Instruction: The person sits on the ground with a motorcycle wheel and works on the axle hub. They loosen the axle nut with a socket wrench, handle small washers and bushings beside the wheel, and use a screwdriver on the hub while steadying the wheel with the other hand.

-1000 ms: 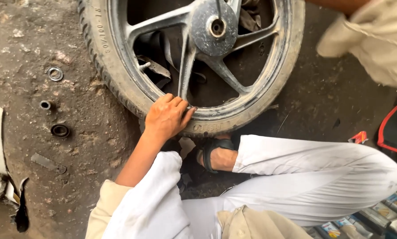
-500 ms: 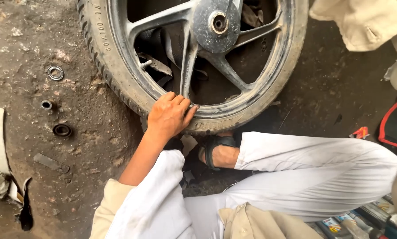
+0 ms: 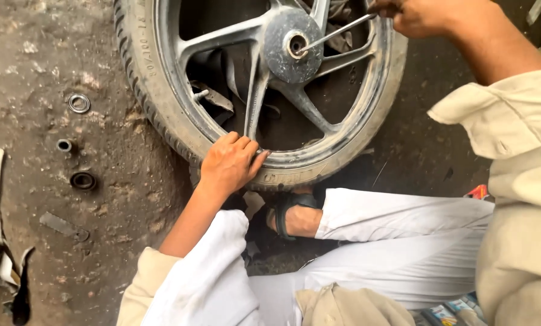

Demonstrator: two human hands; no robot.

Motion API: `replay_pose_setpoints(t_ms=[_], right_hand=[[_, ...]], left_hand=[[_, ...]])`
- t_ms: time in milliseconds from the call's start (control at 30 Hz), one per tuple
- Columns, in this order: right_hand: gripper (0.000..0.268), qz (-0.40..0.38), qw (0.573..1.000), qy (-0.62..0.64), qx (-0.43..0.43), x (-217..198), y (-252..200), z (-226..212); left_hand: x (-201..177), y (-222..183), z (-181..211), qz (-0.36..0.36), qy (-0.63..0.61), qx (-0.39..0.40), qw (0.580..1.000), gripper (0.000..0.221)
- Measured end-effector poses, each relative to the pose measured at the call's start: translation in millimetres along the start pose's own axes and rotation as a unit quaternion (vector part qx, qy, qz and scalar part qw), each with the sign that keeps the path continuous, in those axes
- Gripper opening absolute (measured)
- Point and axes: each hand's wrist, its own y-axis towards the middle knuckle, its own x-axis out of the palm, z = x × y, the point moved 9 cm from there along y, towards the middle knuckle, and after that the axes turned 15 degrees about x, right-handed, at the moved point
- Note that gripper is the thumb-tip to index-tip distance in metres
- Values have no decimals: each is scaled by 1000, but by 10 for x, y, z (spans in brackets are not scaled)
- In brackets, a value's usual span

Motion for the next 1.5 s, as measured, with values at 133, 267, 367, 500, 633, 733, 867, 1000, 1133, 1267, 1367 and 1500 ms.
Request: replay_pose_setpoints(t_ms=[133,267,367,500,633,733,867,1000,1133,1267,1367,1500], right_hand=[[48,-30,998,61,11,278,391,-255],[56,-61,990,126,28,139,133,-459],[56,-53,992,98,65,103,-208,-601],[51,-34,989,122,80,239,-679,-835],[58,38,975,204,79,363,-837,-1025],[64,9,973,188,132,384,-893,-1159],[61,63,958,257,112,254,-1075,-1337],[63,2,947,264,181,274,-1018,-1340],[56,21,956,246,159,124,-1035,-1406],[56,-42,952,227,203,263,-1041,-1485],[35,3,950,223,218,250,-1018,-1527],[28,15,949,232,212,260,-1015,-1557]], left_hand=[[15,-19,-3,-2,2,-5,1000,27],[20,-28,19,-4,15,6,1000,27],[20,7,35,-8,1,2,1000,26],[-22,-9,57,-7,32,-2,999,28],[3,4,10,3,16,-4,1000,27],[-4,29,15,-17,23,-12,1000,29],[-34,24,22,-2,30,-10,999,29],[6,38,12,-15,19,-16,1000,29],[-69,59,36,-3,36,-18,999,29],[34,1,20,-13,21,-12,1000,28],[29,8,14,-13,38,-2,999,29],[43,-7,-37,-9,24,-15,1000,29]])
